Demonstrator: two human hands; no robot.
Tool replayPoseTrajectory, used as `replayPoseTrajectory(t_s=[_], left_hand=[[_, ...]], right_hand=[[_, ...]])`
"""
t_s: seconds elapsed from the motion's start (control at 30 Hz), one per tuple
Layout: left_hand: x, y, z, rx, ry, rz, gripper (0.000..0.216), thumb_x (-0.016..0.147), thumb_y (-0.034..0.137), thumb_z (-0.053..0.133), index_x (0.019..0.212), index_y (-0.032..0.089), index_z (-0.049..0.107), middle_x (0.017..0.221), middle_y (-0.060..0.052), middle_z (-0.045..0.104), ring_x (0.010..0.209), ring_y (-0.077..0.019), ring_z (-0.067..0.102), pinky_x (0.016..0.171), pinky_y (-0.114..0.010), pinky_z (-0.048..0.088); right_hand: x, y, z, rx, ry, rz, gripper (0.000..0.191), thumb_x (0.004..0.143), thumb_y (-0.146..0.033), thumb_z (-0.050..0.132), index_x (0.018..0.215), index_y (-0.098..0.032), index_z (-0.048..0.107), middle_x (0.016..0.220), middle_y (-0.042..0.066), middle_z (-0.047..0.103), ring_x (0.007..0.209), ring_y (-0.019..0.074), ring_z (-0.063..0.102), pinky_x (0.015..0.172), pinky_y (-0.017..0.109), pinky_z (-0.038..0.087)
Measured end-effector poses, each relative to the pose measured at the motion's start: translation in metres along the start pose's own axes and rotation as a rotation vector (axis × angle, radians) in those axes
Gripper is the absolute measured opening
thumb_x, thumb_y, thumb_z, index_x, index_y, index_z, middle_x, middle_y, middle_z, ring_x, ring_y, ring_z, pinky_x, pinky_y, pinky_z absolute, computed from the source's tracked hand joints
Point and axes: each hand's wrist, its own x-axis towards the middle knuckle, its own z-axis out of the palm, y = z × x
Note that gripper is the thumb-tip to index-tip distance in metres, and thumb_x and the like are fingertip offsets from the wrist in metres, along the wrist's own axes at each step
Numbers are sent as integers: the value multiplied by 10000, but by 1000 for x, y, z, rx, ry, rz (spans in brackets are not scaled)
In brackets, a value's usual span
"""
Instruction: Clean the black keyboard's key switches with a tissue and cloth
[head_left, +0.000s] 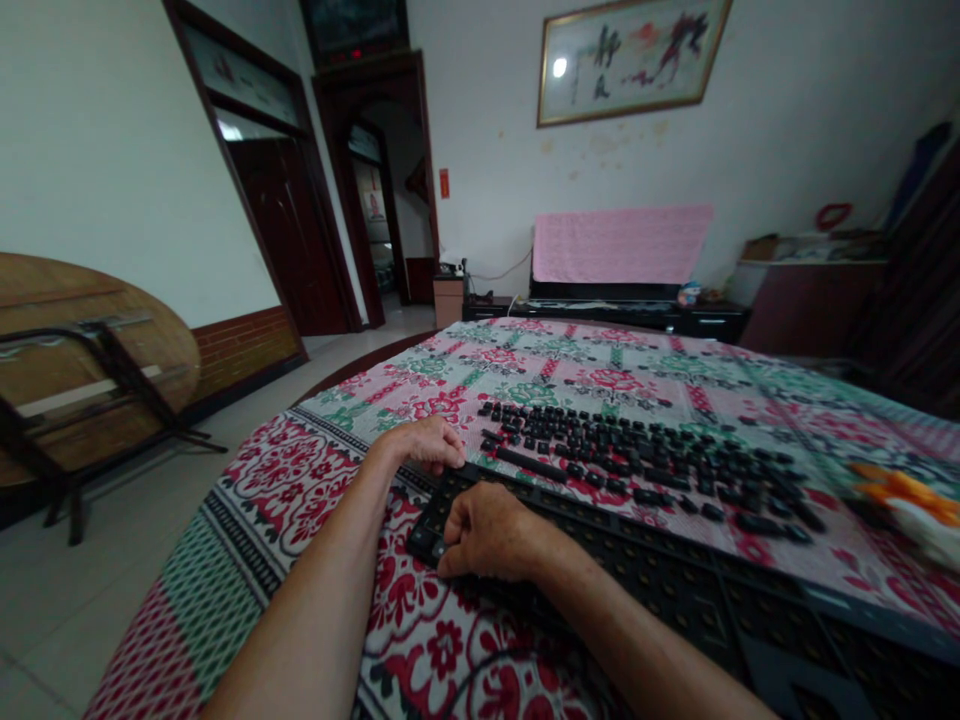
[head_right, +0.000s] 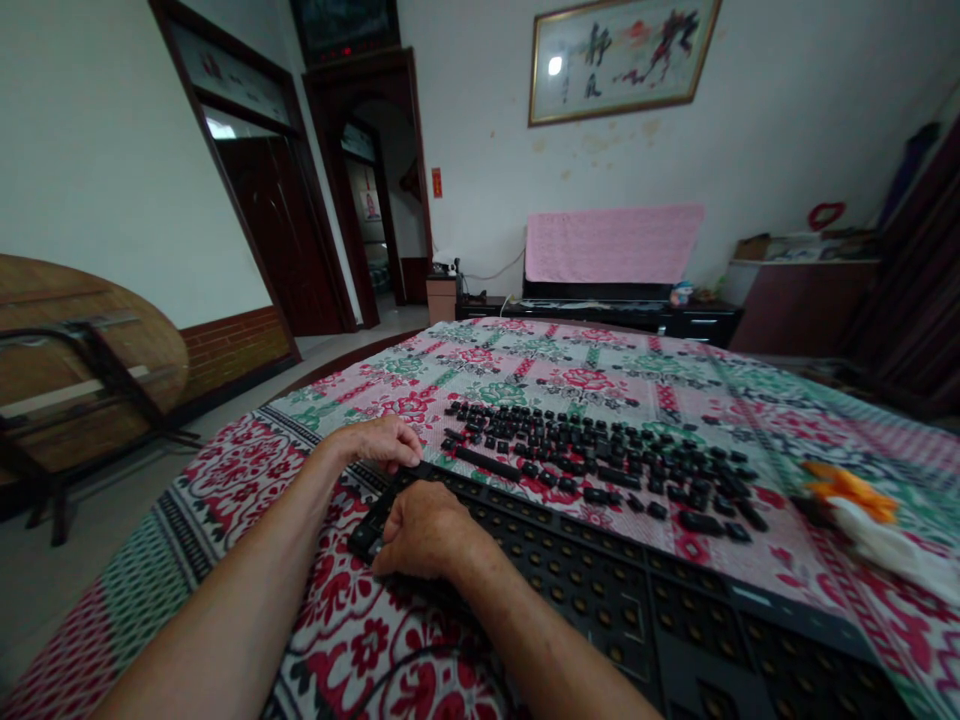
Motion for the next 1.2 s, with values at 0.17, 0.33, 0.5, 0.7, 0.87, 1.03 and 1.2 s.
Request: replayPoseTrajectory(t_s=[0.17, 0.33, 0.5, 0.7, 0.87, 1.03, 1.2], left_hand=[[-1, 1, 1, 19, 12, -16, 249, 574, 288, 554, 776, 162, 628, 487, 36, 526, 453, -79, 477, 451, -171, 380], [-1, 2, 1, 9, 13, -10, 250, 568, 291, 558, 769, 160, 628, 500, 35, 538, 457, -81, 482, 441, -171, 376], [1, -1, 1, 1, 21, -6, 235, 566, 273, 558, 760, 160, 626, 514, 32, 549, 469, -88, 495, 452, -181, 389], [2, -1, 0, -6, 12, 15, 234, 568, 271, 556, 760, 158, 627, 532, 30, 548, 469, -86, 497, 439, -175, 384], [2, -2, 0, -6, 3, 19, 237, 565, 281, 557, 755, 160, 632, 518, 36, 548, 463, -86, 492, 430, -175, 372], [1, 0, 1, -9, 5, 3, 235, 563, 283, 558, 751, 158, 624, 492, 42, 534, 467, -88, 495, 448, -179, 388], [1, 0, 1, 21, 17, -10, 240, 570, 288, 554, 758, 154, 617, 475, 45, 519, 452, -85, 486, 436, -175, 387]], right_hand=[[-2, -6, 2, -68, -3, 17, 168, 497, -284, 603, 627, -190, 652, 574, -12, 600, 494, 88, 490, 406, 165, 313], [-1, -3, 1, -39, 14, 23, 177, 528, -281, 561, 636, -169, 646, 557, -8, 594, 470, 77, 470, 396, 163, 306], [1, 3, -4, -3, 82, 13, 182, 544, -231, 490, 656, -174, 622, 555, -23, 585, 464, 77, 463, 389, 166, 299], [-5, 1, -7, -86, 117, -50, 182, 535, -189, 499, 685, -170, 600, 610, -3, 602, 516, 98, 497, 425, 178, 322], [-16, -10, -7, -355, 208, -92, 228, 569, -101, 486, 759, -144, 604, 794, 89, 610, 735, 184, 548, 574, 243, 376], [-17, -13, -3, -415, 182, -120, 264, 604, -83, 481, 835, -143, 592, 837, 103, 593, 766, 212, 561, 609, 273, 400], [-21, -22, -3, -522, 155, -96, 249, 632, -62, 478, 840, -109, 607, 906, 132, 568, 770, 217, 568, 615, 275, 430]])
